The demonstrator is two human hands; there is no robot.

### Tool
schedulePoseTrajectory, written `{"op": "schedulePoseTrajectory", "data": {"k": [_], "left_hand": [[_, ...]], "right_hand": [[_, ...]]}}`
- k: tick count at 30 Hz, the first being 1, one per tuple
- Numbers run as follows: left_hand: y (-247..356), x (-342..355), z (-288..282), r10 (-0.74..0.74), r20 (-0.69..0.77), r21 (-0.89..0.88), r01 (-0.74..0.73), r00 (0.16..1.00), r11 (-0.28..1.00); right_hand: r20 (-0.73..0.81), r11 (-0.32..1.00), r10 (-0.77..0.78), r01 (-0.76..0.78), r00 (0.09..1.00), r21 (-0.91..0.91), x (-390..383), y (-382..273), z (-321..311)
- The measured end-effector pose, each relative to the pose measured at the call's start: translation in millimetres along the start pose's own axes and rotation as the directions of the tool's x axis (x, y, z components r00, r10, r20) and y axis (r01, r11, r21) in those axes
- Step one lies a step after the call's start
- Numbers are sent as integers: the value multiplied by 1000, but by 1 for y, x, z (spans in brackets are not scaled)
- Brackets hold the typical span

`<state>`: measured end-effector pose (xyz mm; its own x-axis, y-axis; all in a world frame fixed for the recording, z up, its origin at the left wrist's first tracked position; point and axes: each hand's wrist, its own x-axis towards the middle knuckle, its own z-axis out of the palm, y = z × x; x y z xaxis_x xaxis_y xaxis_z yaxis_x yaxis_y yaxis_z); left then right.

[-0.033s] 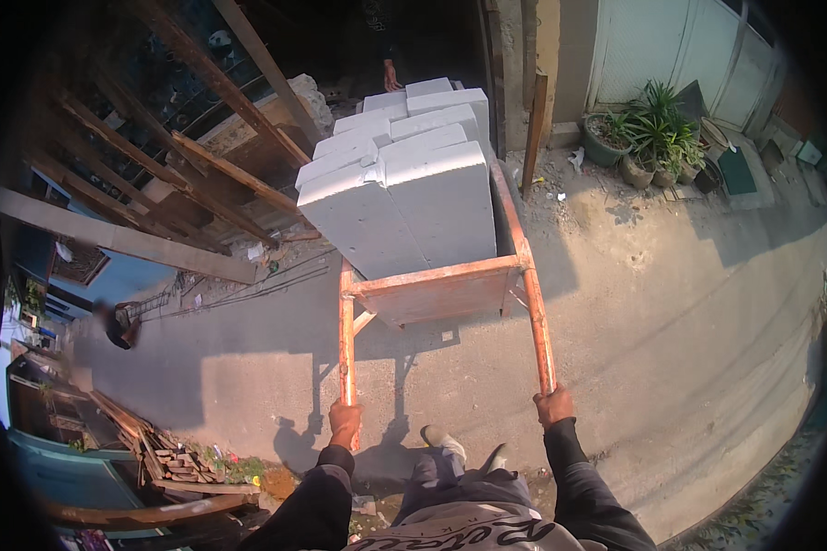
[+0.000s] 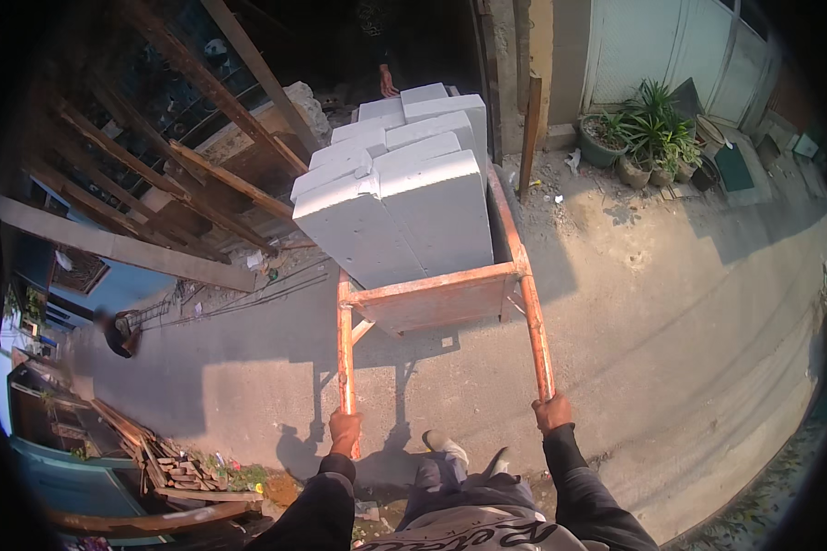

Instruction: The person picks up white concrete blocks from a stack and places them into a red wheelbarrow. They then push the loaded wheelbarrow along a narrow alleyway and into a construction area.

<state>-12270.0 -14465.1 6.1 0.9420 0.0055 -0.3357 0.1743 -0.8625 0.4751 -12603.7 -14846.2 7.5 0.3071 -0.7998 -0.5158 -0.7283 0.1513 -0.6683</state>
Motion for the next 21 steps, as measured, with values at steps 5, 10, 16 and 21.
{"op": "schedulePoseTrajectory", "data": {"k": [5,10,16,21], "left_hand": [[30,-33,1,-13,79,-194,29,997,981],[52,-48,-10,-154,131,-251,183,979,951],[43,6,-6,-147,79,-276,163,986,947],[71,79,6,-170,75,-191,181,983,965]], "right_hand": [[-57,993,-113,111,992,-44,16,36,-12],[-9,997,-60,60,998,-39,20,18,-22],[99,986,146,-153,984,69,25,-37,-4],[106,982,151,-162,983,102,70,-76,14]]}}
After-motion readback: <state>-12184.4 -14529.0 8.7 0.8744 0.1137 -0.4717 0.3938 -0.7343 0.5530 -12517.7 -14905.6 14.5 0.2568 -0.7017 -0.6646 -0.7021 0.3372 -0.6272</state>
